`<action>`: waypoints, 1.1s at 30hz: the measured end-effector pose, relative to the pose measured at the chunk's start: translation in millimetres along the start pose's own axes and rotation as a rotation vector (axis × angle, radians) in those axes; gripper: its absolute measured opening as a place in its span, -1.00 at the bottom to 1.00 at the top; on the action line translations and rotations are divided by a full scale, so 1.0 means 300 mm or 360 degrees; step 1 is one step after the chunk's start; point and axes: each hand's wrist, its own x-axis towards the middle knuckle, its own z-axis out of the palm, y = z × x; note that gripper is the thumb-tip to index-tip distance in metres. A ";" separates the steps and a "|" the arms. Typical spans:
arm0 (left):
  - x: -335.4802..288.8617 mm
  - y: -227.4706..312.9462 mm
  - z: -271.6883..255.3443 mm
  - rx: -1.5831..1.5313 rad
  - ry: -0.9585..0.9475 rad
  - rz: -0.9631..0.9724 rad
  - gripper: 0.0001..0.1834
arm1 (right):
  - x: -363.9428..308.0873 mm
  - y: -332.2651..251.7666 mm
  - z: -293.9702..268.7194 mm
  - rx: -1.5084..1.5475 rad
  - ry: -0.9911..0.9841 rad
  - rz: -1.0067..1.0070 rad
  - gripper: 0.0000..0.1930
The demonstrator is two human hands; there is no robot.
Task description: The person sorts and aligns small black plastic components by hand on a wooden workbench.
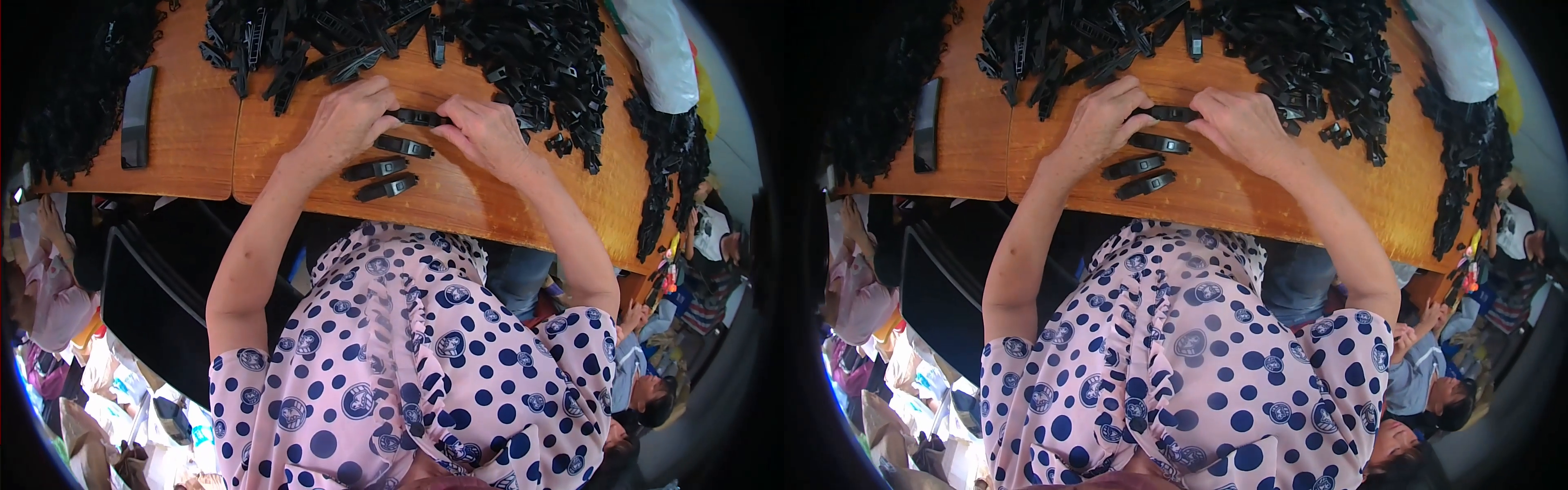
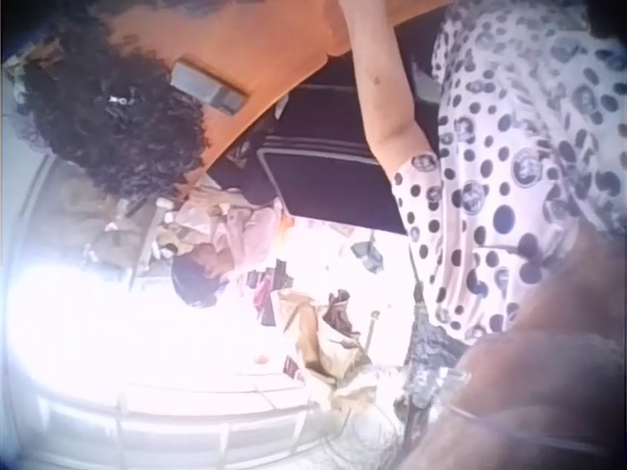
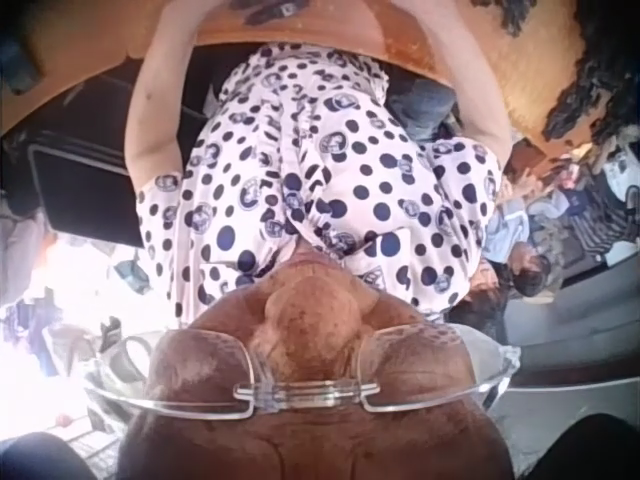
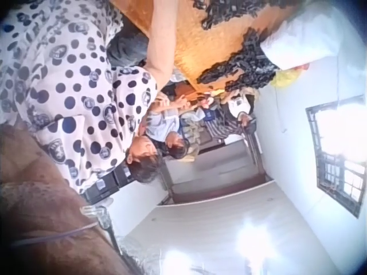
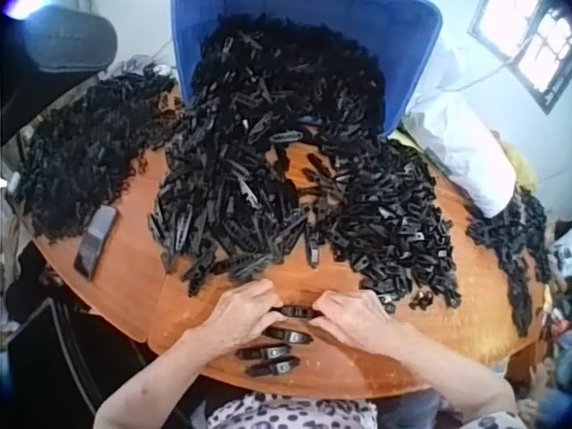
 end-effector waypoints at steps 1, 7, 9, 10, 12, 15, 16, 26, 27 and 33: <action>0.002 0.002 0.001 -0.0005 0.0005 0.0038 -0.76 | -0.004 0.002 0.006 0.0044 0.0031 0.0041 -0.78; 0.017 0.005 0.007 0.0018 -0.0041 0.0052 -0.78 | 0.067 -0.024 0.038 0.0063 -0.0051 0.0052 -0.80; 0.011 0.001 -0.002 0.0011 -0.0050 0.0011 -0.77 | 0.073 -0.020 0.047 0.0087 -0.0041 0.0070 -0.79; 0.011 -0.004 -0.015 0.0024 -0.0098 -0.0033 -0.74 | 0.076 -0.019 0.049 0.0111 -0.0034 0.0102 -0.77; -0.002 0.001 -0.042 0.0054 -0.0128 -0.0078 -0.71 | 0.093 0.015 0.042 0.0089 -0.0156 0.0114 -0.69; -0.134 0.051 -0.120 0.0169 -0.0007 -0.0240 -0.45 | 0.085 0.012 0.004 0.0260 -0.0417 0.0152 -0.48; -0.195 0.085 -0.116 0.0187 0.0010 -0.0278 -0.45 | 0.078 0.008 -0.001 0.0442 -0.0553 0.0189 -0.34; -0.606 0.141 -0.021 0.0278 0.0480 -0.0452 -0.56 | 0.116 -0.340 0.185 0.0355 -0.0654 -0.0094 -0.39; -0.657 0.149 -0.047 0.0300 0.0532 -0.0493 -0.58 | 0.153 -0.404 0.191 0.0394 -0.0726 -0.0149 -0.39; -0.939 0.188 -0.197 0.0710 0.0363 -0.1115 -0.52 | 0.265 -0.645 0.457 0.0582 -0.0590 -0.0637 -0.40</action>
